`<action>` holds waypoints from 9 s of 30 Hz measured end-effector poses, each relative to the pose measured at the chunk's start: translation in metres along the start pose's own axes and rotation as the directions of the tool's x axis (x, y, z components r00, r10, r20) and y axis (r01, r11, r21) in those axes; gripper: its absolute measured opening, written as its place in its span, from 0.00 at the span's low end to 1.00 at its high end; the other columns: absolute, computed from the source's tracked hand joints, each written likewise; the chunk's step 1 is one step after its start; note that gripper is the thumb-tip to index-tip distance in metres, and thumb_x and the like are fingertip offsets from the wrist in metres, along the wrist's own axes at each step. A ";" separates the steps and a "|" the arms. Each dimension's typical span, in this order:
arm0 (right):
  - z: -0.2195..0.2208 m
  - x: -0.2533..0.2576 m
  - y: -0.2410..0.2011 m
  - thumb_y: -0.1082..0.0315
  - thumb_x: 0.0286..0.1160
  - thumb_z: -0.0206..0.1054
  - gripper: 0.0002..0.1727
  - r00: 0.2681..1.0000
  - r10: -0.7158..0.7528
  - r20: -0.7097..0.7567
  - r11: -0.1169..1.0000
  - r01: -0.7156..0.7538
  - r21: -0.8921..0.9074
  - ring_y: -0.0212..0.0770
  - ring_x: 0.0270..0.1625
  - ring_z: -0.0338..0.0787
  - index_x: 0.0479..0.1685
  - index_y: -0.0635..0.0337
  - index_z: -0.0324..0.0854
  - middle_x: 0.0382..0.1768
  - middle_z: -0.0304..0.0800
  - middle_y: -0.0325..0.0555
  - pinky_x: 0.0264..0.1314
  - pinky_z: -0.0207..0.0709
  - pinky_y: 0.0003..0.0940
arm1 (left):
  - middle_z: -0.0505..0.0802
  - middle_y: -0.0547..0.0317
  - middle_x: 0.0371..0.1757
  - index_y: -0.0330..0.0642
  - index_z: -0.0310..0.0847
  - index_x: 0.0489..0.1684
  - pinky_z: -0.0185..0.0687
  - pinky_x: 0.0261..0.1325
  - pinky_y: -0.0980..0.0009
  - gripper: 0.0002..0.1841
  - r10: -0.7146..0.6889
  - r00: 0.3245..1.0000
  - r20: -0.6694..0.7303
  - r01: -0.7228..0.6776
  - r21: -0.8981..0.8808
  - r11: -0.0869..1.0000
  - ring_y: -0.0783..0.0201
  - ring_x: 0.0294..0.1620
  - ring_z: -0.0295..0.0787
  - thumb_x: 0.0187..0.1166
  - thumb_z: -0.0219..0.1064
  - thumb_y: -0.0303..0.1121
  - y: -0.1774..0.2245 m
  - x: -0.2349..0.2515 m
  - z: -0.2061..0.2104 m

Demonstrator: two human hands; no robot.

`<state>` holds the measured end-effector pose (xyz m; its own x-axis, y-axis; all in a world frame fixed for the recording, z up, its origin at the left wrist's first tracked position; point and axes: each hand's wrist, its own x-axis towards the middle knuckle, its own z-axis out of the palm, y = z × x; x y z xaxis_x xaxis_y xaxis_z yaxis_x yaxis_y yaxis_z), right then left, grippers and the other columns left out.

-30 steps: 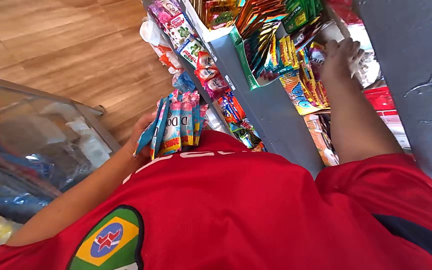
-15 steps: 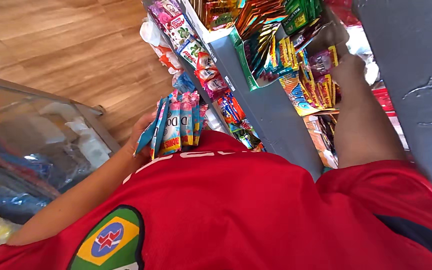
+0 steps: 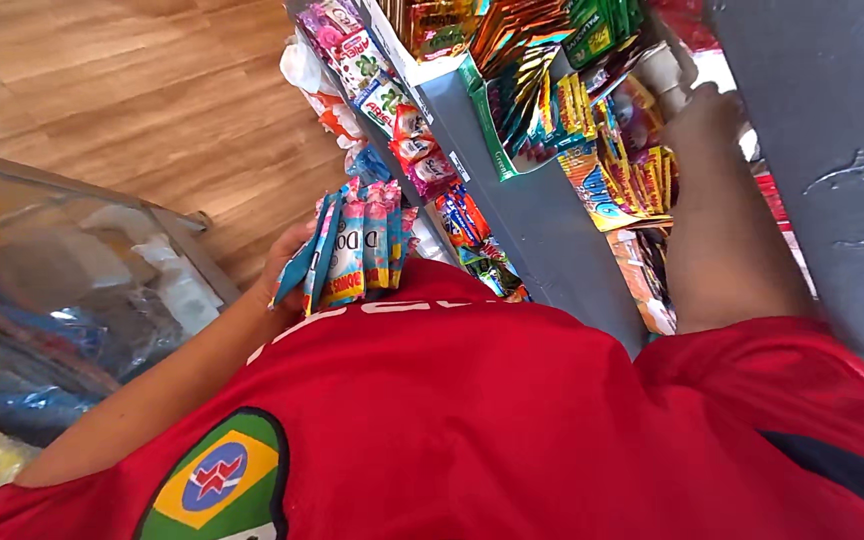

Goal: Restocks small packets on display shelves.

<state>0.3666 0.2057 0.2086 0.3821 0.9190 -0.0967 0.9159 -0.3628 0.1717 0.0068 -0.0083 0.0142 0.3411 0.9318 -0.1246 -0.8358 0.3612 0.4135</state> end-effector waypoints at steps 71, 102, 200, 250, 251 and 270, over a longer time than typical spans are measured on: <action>0.011 0.018 -0.010 0.65 0.88 0.52 0.26 0.994 0.108 0.002 0.848 -0.093 0.521 0.62 0.80 0.72 0.76 0.78 0.69 0.79 0.69 0.73 0.80 0.61 0.58 | 0.97 0.68 0.38 0.58 0.90 0.43 0.91 0.43 0.76 0.09 0.009 0.991 -0.135 0.005 0.100 0.995 0.76 0.39 0.94 0.72 0.67 0.44 -0.006 -0.012 -0.005; 0.060 0.013 0.031 0.61 0.87 0.58 0.22 0.949 -0.314 0.038 0.920 0.294 0.258 0.75 0.68 0.82 0.65 0.72 0.80 0.63 0.84 0.75 0.68 0.68 0.76 | 0.97 0.65 0.39 0.56 0.88 0.44 0.92 0.44 0.73 0.10 -0.013 0.993 -0.114 0.023 0.087 0.996 0.74 0.40 0.94 0.73 0.63 0.41 -0.001 0.002 -0.006; 0.061 -0.040 0.078 0.73 0.84 0.56 0.24 0.946 0.251 -0.206 0.757 -0.059 0.650 0.53 0.77 0.77 0.78 0.72 0.66 0.73 0.77 0.67 0.78 0.68 0.52 | 0.96 0.70 0.37 0.60 0.88 0.43 0.90 0.41 0.77 0.09 -0.064 0.993 -0.102 0.078 0.130 0.989 0.78 0.39 0.93 0.77 0.62 0.45 -0.001 0.001 0.002; 0.067 -0.029 0.072 0.67 0.86 0.60 0.20 0.956 -0.274 0.106 0.962 0.271 0.037 0.82 0.66 0.81 0.72 0.66 0.80 0.61 0.85 0.78 0.63 0.67 0.82 | 0.95 0.72 0.34 0.59 0.83 0.38 0.88 0.39 0.79 0.17 -0.071 0.990 -0.122 0.088 0.144 0.986 0.80 0.36 0.91 0.83 0.44 0.38 -0.002 0.012 -0.001; 0.065 -0.025 0.069 0.66 0.86 0.61 0.20 0.944 -0.297 0.146 0.954 0.298 0.016 0.82 0.67 0.81 0.71 0.67 0.79 0.61 0.84 0.78 0.65 0.67 0.81 | 0.96 0.72 0.34 0.60 0.84 0.38 0.89 0.39 0.79 0.18 -0.072 0.989 -0.125 0.091 0.146 0.985 0.80 0.36 0.92 0.83 0.44 0.38 -0.002 0.012 -0.002; 0.030 -0.019 0.063 0.68 0.87 0.63 0.33 0.940 -0.209 0.270 0.943 0.121 0.309 0.73 0.80 0.70 0.82 0.81 0.57 0.75 0.69 0.82 0.81 0.58 0.64 | 0.96 0.71 0.36 0.60 0.86 0.39 0.89 0.41 0.79 0.18 -0.081 0.994 -0.073 0.088 0.095 0.992 0.79 0.38 0.92 0.83 0.45 0.37 -0.001 0.013 -0.001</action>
<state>0.4205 0.1603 0.1916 0.2008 0.8979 -0.3918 0.9481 -0.2788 -0.1531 0.0118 0.0035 0.0110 0.3757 0.8995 -0.2232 -0.7579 0.4368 0.4845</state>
